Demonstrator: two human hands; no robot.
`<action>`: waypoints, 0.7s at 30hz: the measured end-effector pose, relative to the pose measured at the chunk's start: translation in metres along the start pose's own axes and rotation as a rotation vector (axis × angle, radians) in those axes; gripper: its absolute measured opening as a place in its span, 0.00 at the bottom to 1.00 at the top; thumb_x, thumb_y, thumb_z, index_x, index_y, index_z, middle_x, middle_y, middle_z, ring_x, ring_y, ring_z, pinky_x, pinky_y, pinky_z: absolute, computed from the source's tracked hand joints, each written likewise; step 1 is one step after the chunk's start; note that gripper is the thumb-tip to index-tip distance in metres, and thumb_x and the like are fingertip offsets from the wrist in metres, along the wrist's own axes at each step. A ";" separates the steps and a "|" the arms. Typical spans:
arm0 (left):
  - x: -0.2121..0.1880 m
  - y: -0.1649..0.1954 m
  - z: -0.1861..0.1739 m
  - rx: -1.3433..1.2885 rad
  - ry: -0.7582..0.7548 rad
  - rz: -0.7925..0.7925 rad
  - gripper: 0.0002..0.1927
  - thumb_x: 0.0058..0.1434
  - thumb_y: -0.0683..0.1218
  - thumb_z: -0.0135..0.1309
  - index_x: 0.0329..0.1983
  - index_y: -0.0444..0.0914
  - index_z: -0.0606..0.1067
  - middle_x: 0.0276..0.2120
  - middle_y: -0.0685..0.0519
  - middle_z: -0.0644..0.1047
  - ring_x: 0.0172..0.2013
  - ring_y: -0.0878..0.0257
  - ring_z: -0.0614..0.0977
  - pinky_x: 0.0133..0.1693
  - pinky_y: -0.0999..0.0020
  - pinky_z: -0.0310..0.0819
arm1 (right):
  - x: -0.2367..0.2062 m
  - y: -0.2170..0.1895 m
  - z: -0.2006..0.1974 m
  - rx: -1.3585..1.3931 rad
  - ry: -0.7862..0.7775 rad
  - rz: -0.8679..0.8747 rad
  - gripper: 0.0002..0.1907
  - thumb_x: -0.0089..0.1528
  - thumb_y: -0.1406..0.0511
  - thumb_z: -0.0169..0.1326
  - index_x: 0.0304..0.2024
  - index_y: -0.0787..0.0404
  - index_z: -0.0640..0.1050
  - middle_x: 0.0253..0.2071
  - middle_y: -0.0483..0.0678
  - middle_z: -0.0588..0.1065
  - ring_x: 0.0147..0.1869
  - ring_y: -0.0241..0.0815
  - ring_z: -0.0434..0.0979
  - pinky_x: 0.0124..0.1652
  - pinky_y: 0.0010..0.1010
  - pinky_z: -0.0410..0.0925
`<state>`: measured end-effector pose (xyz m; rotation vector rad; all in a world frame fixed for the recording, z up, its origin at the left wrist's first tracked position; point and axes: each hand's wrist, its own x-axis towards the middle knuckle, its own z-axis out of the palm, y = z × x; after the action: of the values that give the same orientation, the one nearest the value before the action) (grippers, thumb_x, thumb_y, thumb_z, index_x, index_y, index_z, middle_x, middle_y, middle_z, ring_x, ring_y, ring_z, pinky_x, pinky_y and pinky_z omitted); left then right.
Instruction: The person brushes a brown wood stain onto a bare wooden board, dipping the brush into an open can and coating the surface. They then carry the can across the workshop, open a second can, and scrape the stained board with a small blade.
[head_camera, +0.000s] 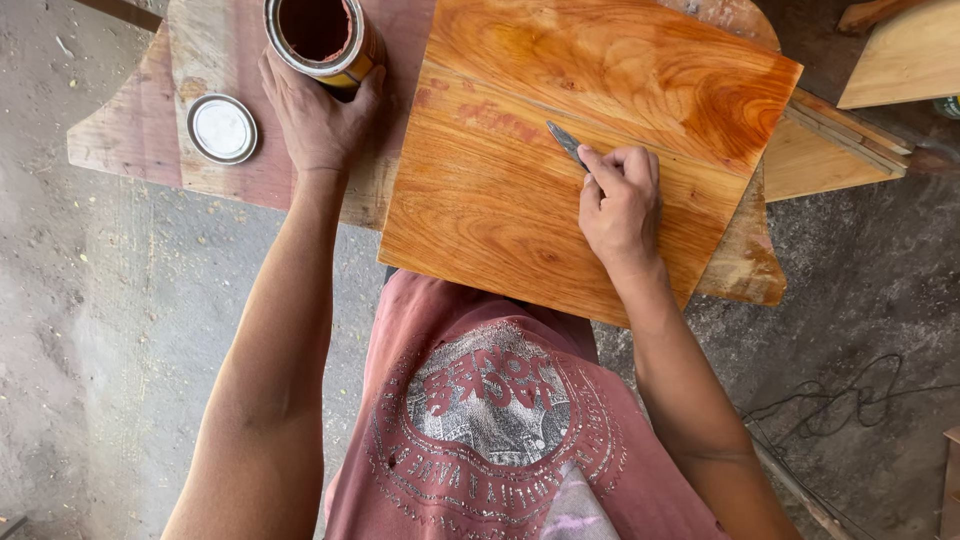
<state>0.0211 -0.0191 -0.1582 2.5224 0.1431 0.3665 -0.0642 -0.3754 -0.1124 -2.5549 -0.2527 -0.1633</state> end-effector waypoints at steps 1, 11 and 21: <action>0.000 -0.001 0.000 -0.002 -0.004 -0.006 0.45 0.62 0.63 0.71 0.65 0.32 0.61 0.57 0.44 0.68 0.62 0.46 0.68 0.65 0.50 0.61 | 0.000 0.000 -0.001 -0.002 -0.005 -0.013 0.16 0.62 0.76 0.60 0.52 0.62 0.84 0.42 0.51 0.70 0.49 0.50 0.70 0.47 0.38 0.69; -0.001 0.000 0.000 -0.045 0.010 -0.017 0.45 0.62 0.62 0.73 0.65 0.32 0.62 0.57 0.43 0.68 0.62 0.44 0.67 0.65 0.49 0.61 | -0.008 -0.005 -0.003 0.143 -0.034 0.052 0.14 0.60 0.75 0.59 0.48 0.61 0.85 0.41 0.52 0.73 0.48 0.51 0.73 0.49 0.39 0.70; -0.001 0.000 0.000 -0.027 -0.012 -0.045 0.44 0.62 0.62 0.73 0.66 0.33 0.61 0.58 0.44 0.68 0.63 0.45 0.67 0.66 0.50 0.61 | 0.001 -0.004 -0.005 0.057 -0.008 0.111 0.14 0.63 0.74 0.59 0.51 0.62 0.84 0.41 0.52 0.71 0.48 0.50 0.72 0.46 0.38 0.69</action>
<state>0.0206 -0.0191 -0.1583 2.4902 0.1882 0.3329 -0.0641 -0.3746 -0.1054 -2.5059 -0.1166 -0.1019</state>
